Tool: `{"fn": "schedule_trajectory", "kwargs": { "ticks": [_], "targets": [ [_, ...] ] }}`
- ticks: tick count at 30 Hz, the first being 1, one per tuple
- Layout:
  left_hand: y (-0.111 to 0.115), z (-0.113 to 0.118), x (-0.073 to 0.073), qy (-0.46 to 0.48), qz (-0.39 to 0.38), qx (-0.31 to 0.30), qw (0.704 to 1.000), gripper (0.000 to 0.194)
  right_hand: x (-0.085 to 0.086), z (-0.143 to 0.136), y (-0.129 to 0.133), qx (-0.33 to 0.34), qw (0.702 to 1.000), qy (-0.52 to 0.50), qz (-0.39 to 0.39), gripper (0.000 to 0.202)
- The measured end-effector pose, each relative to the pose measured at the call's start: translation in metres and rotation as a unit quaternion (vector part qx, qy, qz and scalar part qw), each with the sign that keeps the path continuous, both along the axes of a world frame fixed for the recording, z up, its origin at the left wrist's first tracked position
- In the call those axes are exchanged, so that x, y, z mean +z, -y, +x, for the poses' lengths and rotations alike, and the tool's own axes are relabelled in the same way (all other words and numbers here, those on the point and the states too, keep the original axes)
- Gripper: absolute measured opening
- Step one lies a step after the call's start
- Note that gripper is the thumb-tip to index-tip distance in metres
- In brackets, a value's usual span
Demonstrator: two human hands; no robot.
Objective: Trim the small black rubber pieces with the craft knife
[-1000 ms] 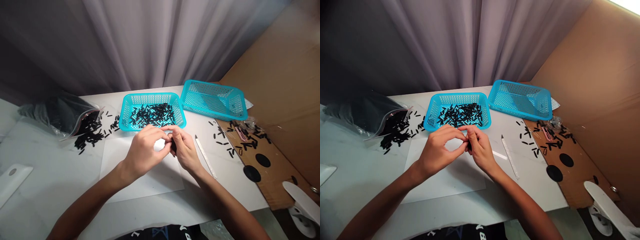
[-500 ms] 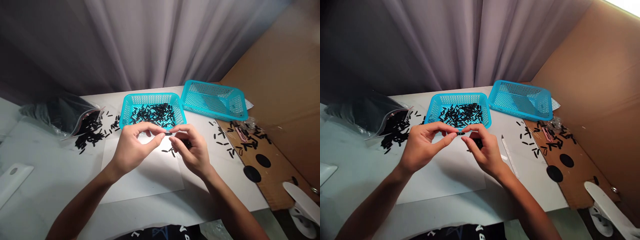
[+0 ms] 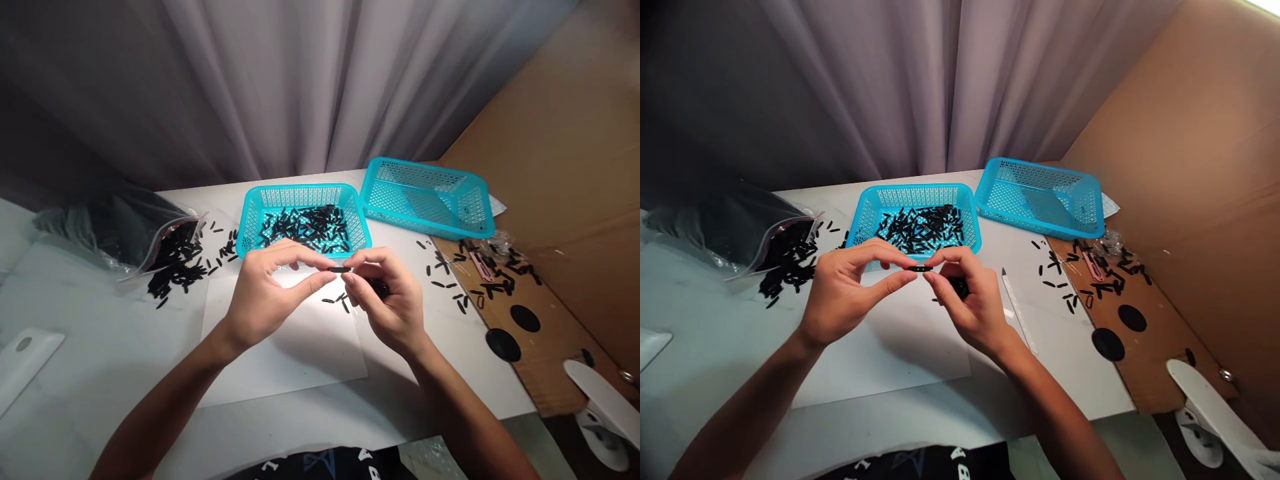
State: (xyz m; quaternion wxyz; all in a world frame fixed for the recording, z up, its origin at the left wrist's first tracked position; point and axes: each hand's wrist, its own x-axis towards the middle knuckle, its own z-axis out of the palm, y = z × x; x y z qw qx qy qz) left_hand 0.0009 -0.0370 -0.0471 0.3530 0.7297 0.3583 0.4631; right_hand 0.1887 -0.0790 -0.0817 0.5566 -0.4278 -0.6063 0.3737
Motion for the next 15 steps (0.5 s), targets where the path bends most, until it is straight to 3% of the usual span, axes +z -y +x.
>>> {"fn": "schedule_trajectory", "kwargs": {
  "ticks": [9,15],
  "targets": [
    [-0.0009,-0.0014,-0.0019,0.006,0.068,-0.006,0.998,0.013,0.0,0.0005,0.0014,-0.003,1.0,0.002,0.015,0.01],
    [-0.0011,-0.0024,-0.0026,0.002,0.066,-0.001,0.998,0.01,-0.0033,0.0011,0.0006,-0.003,1.0,-0.016,0.017,0.005]
  ]
}}
